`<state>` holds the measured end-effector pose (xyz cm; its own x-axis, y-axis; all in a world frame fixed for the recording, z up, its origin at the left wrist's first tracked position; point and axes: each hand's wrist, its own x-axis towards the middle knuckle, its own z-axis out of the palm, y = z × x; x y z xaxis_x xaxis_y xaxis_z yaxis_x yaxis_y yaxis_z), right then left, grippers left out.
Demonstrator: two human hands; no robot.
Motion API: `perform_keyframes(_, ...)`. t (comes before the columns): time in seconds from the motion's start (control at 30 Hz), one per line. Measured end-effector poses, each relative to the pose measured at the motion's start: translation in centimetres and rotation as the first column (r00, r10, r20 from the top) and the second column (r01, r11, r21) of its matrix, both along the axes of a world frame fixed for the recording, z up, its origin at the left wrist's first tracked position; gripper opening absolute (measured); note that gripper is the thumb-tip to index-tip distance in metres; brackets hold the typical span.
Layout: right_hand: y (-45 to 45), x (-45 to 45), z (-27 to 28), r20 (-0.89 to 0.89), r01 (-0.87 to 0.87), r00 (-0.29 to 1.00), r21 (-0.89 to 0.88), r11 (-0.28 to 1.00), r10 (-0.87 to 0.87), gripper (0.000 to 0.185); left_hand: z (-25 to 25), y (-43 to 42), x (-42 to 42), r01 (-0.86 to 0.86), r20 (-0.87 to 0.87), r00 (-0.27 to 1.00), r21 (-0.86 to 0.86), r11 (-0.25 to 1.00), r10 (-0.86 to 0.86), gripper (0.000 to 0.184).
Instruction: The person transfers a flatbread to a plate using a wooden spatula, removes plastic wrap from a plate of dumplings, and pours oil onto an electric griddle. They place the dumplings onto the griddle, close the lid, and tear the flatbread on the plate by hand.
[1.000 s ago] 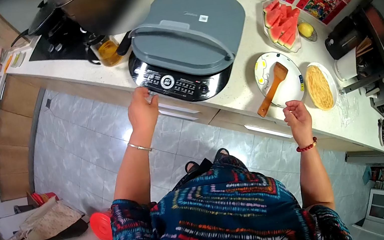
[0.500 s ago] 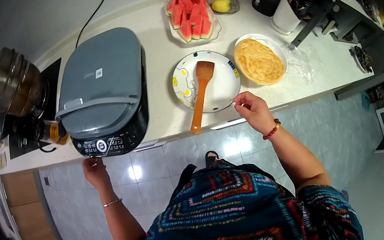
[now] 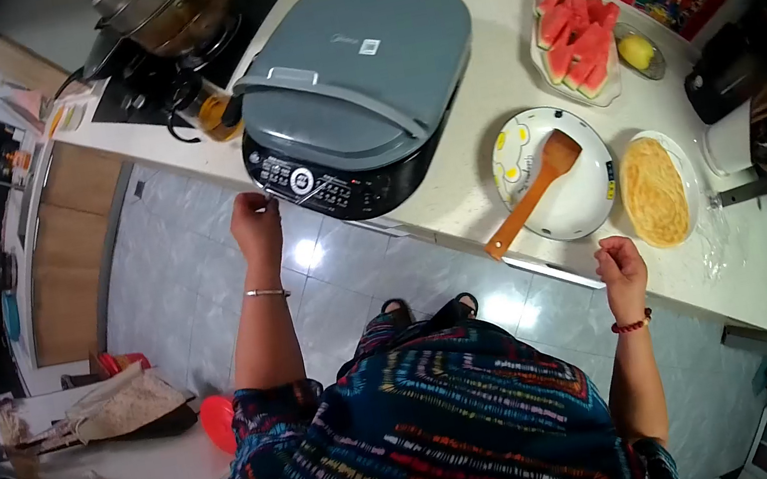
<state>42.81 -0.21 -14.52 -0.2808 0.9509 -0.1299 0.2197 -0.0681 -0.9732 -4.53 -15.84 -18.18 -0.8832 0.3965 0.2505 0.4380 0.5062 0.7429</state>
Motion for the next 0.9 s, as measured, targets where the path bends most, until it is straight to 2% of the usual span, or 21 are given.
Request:
perform_keyframes(0.03, 0.0, -0.1, 0.0, -0.001, -0.012, 1.0, -0.002, 1.0, 0.012, 0.01, 0.6, 0.1, 0.3, -0.02, 0.067, 0.998, 0.001, 1.0, 0.019, 0.013)
perform_keyframes(0.1, -0.1, -0.1, -0.1, 0.018, 0.016, 1.0, 0.007, 1.0, -0.016, 0.01, 1.7, 0.3, 0.8, 0.032, 0.017, 0.999, -0.084, 0.996, -0.031, 0.014)
perform_keyframes(0.23, -1.4, -1.2, 0.1, -0.03, 0.059, 0.998, 0.007, 0.998, -0.058, 0.01, 1.9, 0.4, 0.9, 0.052, 0.061, 0.997, -0.102, 0.993, -0.045, 0.017)
perform_keyframes(0.3, -1.9, -1.9, 0.1, 0.017, 0.051, 0.999, 0.029, 0.998, -0.052, 0.009, -0.2, -0.2, -0.6, 0.11, 0.097, 0.99, -0.033, 0.993, -0.106, 0.018)
perform_keyframes(0.37, -2.6, -2.5, 0.1, 0.083, 0.054, 0.995, 0.057, 0.997, -0.058, 0.008, -2.1, -0.6, -2.0, 0.239, -0.105, 0.967, 0.047, 0.97, -0.233, 0.015)
perform_keyframes(0.4, -3.0, -3.2, 0.8, 0.069, 0.072, 0.995, 0.019, 0.997, -0.073, 0.008, -1.5, -0.9, -2.0, 0.259, -0.025, 0.966, 0.025, 0.965, -0.259, 0.016)
perform_keyframes(0.43, -3.3, -3.5, 0.9, 0.131, 0.069, 0.988, 0.071, 0.995, -0.078, 0.01, -0.2, -1.4, -2.1, 0.295, 0.052, 0.954, 0.005, 0.956, -0.295, 0.017)
perform_keyframes(0.47, -3.6, -3.6, 0.6, 0.154, 0.083, 0.983, 0.135, 0.987, -0.103, 0.01, 0.1, -1.9, -2.9, 0.364, -0.069, 0.926, -0.097, 0.926, -0.371, 0.019)
perform_keyframes(0.5, -3.9, -3.7, 0.8, 0.159, 0.121, 0.977, 0.137, 0.983, -0.143, 0.01, 2.3, -1.8, -2.2, 0.387, -0.054, 0.919, -0.064, 0.92, -0.39, 0.021)
perform_keyframes(0.53, -4.2, -3.9, 1.7, 0.204, 0.149, 0.964, 0.126, 0.981, -0.173, 0.011, 3.4, -1.8, -2.2, 0.311, 0.008, 0.95, -0.046, 0.949, -0.311, 0.021)
perform_keyframes(0.57, -4.4, -3.7, 1.7, 0.211, 0.177, 0.954, 0.167, 0.97, -0.211, 0.011, 5.6, -1.7, -1.7, 0.284, -0.073, 0.953, -0.138, 0.949, -0.296, 0.022)
perform_keyframes(0.63, -4.5, -2.9, 2.2, 0.258, 0.212, 0.933, 0.167, 0.963, -0.25, 0.016, 7.5, -0.7, -0.7, 0.342, -0.092, 0.936, -0.006, 0.94, -0.341, 0.019)
perform_keyframes(0.67, -4.5, -2.2, 2.3, 0.267, 0.229, 0.926, 0.168, 0.959, -0.268, 0.016, 8.7, 0.2, 0.8, 0.418, -0.089, 0.908, 0.09, 0.904, -0.41, 0.019)
perform_keyframes(0.73, -3.9, -0.9, 2.3, 0.257, 0.246, 0.901, 0.36, 0.9, -0.349, 0.036, 10.0, 2.0, 4.7, 0.541, -0.073, 0.838, 0.239, 0.806, -0.54, 0.02)
perform_keyframes(0.77, -3.4, -0.5, 3.1, 0.252, 0.255, 0.899, 0.364, 0.896, -0.358, 0.036, 10.6, 3.0, 6.9, 0.595, -0.061, 0.793, 0.292, 0.749, -0.606, 0.021)
perform_keyframes(0.8, -2.9, 0.0, 4.5, 0.351, 0.172, 0.864, 0.468, 0.867, -0.361, 0.046, 11.9, 3.8, 10.0, 0.672, -0.069, 0.733, 0.226, 0.705, -0.677, 0.025)
perform_keyframes(0.83, -2.0, 0.8, 5.2, 0.445, 0.075, 0.814, 0.557, 0.827, -0.374, 0.057, 11.2, 4.9, 12.0, 0.775, -0.095, 0.624, 0.196, 0.6, -0.775, 0.027)
perform_keyframes(0.87, -0.9, 2.0, 5.3, 0.498, 0.021, 0.79, 0.56, 0.828, -0.357, 0.076, 11.0, 6.4, 14.1, 0.886, -0.252, 0.463, 0.096, 0.454, -0.849, 0.033)
perform_keyframes(0.9, 0.3, 2.8, 5.6, 0.493, 0.022, 0.792, 0.567, 0.823, -0.361, 0.076, 12.8, 7.6, 17.6, 0.873, 0.022, 0.482, 0.076, 0.482, -0.876, 0.037)
